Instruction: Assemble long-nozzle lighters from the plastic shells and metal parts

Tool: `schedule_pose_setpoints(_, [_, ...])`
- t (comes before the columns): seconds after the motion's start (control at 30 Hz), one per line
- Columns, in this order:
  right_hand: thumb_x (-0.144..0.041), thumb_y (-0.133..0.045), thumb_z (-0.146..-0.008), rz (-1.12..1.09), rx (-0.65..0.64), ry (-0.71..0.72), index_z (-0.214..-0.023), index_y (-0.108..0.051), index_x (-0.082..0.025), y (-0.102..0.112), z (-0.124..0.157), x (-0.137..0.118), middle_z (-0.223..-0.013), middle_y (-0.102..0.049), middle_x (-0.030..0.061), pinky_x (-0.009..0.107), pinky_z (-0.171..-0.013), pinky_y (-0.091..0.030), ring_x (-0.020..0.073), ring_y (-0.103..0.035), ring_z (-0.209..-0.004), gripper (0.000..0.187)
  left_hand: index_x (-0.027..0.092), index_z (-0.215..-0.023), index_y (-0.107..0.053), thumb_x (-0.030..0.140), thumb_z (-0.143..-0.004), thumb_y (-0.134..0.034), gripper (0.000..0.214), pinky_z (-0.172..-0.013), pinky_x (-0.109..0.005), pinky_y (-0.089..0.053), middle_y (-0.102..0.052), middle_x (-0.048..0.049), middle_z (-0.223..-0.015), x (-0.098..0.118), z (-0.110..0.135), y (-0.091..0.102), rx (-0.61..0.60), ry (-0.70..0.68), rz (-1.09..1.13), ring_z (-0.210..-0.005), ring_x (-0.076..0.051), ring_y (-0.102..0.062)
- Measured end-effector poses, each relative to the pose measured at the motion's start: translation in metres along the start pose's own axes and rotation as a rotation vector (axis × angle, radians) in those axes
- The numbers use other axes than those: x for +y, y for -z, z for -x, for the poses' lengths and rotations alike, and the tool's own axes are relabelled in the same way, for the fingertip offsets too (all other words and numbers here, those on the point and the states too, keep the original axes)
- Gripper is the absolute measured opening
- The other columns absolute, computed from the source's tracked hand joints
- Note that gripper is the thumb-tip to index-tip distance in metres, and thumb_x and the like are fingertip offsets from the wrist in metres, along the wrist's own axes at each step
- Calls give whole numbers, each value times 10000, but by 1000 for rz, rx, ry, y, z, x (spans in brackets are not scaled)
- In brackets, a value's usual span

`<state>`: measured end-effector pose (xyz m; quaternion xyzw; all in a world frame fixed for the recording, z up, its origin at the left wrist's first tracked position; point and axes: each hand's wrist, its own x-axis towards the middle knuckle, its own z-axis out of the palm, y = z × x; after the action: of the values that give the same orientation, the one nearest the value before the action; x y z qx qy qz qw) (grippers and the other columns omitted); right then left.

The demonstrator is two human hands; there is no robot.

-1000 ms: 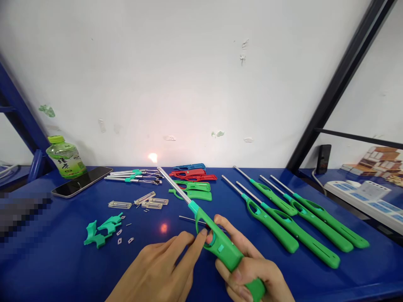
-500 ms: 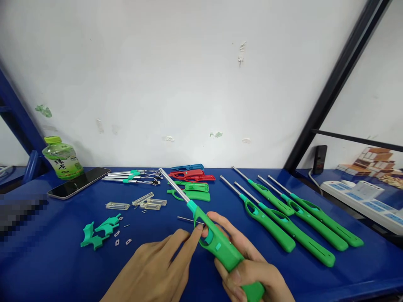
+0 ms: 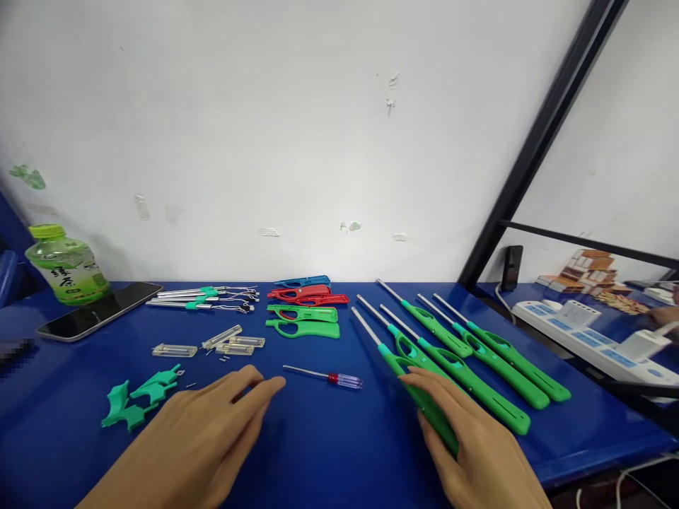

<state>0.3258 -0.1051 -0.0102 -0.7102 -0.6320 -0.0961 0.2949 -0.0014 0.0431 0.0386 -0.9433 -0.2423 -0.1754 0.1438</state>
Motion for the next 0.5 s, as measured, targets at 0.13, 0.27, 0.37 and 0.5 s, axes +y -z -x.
schedule_pose_setpoints(0.13, [-354, -524, -1065, 59, 15, 51, -1332, -722, -329, -12, -5, -5, -1430, -710, 97, 380, -802, -660, 301, -788, -1137, 333, 215, -1090, -760, 25, -943, -450, 393, -541, -292, -589, -760, -82, -968, -20, 1, 4, 71, 118, -111, -857, -269, -783])
schedule_pose_setpoints(0.27, [-366, -517, -1080, 118, 46, 73, -1321, -734, -331, -24, -11, 2, -1357, -733, 94, 465, -912, -632, 316, -763, -1140, 327, 212, -1061, -766, 151, -1033, -448, 325, -415, -227, -477, -728, -114, -1034, -52, 8, 5, 149, 259, -202, -865, -270, -746])
schedule_pose_setpoints(0.37, [-366, -535, -1068, 167, 83, 114, -1260, -774, -316, -29, -15, 10, -1309, -741, 108, 575, -989, -581, 356, -727, -1160, 310, 190, -1165, -788, 263, -1097, -379, 421, -401, -222, -443, -681, -189, -1244, -79, 23, 7, 218, 451, -281, -941, -321, -748])
schedule_pose_setpoints(0.5, [-388, -573, -1060, 175, 133, 188, -1180, -800, -299, -19, -33, 1, -1305, -711, 142, 613, -1001, -556, 385, -675, -1214, 272, 210, -1146, -815, 423, -1116, -329, 531, -470, -226, -487, -554, -113, -1548, -104, 47, 12, 267, 524, -247, -989, -310, -739])
